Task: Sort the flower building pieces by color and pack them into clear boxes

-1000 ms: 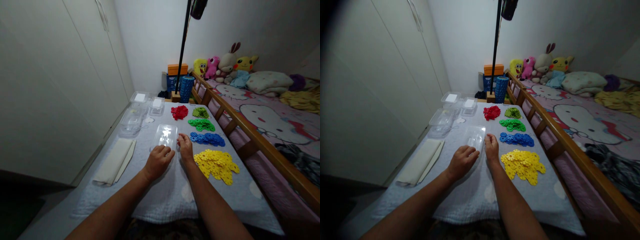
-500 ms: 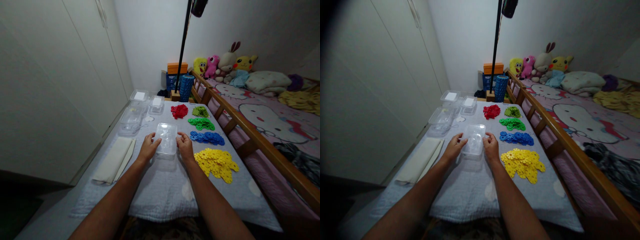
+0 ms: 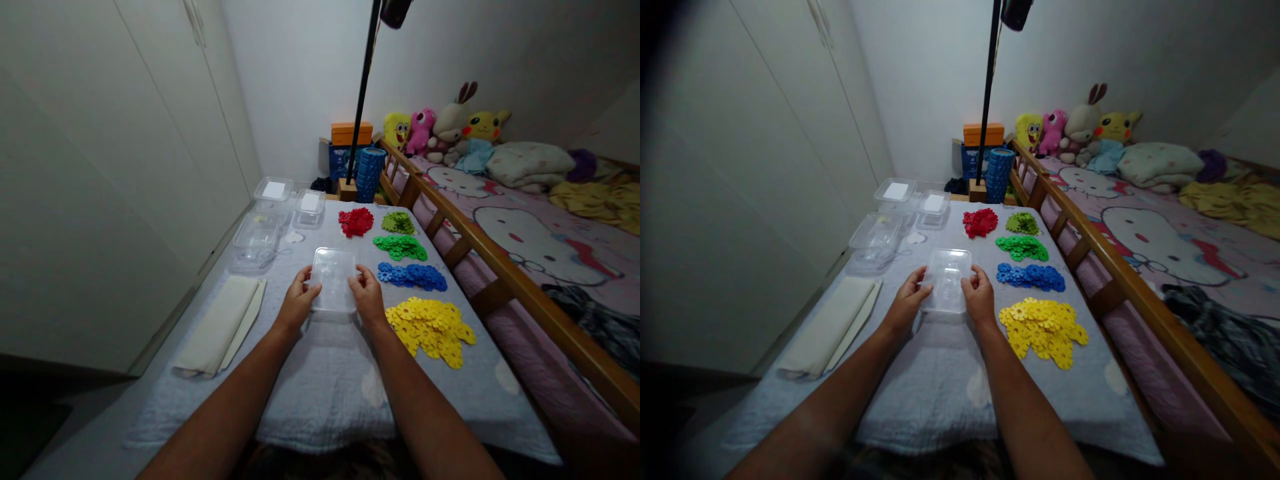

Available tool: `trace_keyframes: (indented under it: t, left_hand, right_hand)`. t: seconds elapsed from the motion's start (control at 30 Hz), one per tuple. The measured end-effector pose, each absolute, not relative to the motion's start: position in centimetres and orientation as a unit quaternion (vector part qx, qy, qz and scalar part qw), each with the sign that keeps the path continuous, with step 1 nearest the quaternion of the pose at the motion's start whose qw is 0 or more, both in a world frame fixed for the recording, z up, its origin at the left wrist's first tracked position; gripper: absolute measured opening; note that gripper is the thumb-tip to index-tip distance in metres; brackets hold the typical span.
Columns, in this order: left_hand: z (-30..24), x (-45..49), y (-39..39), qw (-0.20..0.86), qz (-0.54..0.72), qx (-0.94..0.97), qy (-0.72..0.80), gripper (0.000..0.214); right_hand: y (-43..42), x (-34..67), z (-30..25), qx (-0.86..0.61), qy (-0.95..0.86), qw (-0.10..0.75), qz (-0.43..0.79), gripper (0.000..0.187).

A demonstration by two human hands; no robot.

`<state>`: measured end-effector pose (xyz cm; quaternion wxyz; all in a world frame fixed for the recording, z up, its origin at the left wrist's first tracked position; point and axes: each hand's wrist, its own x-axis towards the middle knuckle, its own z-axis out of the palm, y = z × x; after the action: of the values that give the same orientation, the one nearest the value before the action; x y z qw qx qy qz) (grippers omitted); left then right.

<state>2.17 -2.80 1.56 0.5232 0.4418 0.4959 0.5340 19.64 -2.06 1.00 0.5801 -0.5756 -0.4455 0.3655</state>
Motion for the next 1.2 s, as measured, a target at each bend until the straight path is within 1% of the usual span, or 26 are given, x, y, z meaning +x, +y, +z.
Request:
trace_keyframes:
  t: [0.23,0.4,0.6,0.77,0.93,1.2]
  left_hand:
    - [1.2,2.3,-2.8,0.523,0.532,0.446,0.496,0.062]
    - [0.9,2.5,-2.6,0.515,0.540,0.431,0.507,0.058]
    - [0.7,2.6,-2.6,0.536,0.544,0.415,0.494,0.062]
    - [0.8,2.6,-2.7,0.519,0.546,0.416,0.510,0.059]
    - [0.9,2.6,-2.7,0.527,0.538,0.419,0.508,0.062]
    - [0.9,2.5,-2.9,0.512,0.536,0.428,0.517,0.065]
  right_hand:
    - [-2.2,19.9,0.2,-0.586,-0.507,0.576,0.259,0.051]
    - [-2.5,19.8,0.3,-0.580,-0.546,0.566,0.213,0.048]
    - [-2.8,19.7,0.4,-0.567,-0.565,0.565,0.200,0.048]
    - [-2.7,19.7,0.3,-0.555,-0.564,0.571,0.216,0.049]
    - [-2.7,19.7,0.3,-0.555,-0.566,0.571,0.211,0.048]
    - [-3.2,19.6,0.8,-0.559,-0.578,0.561,0.197,0.047]
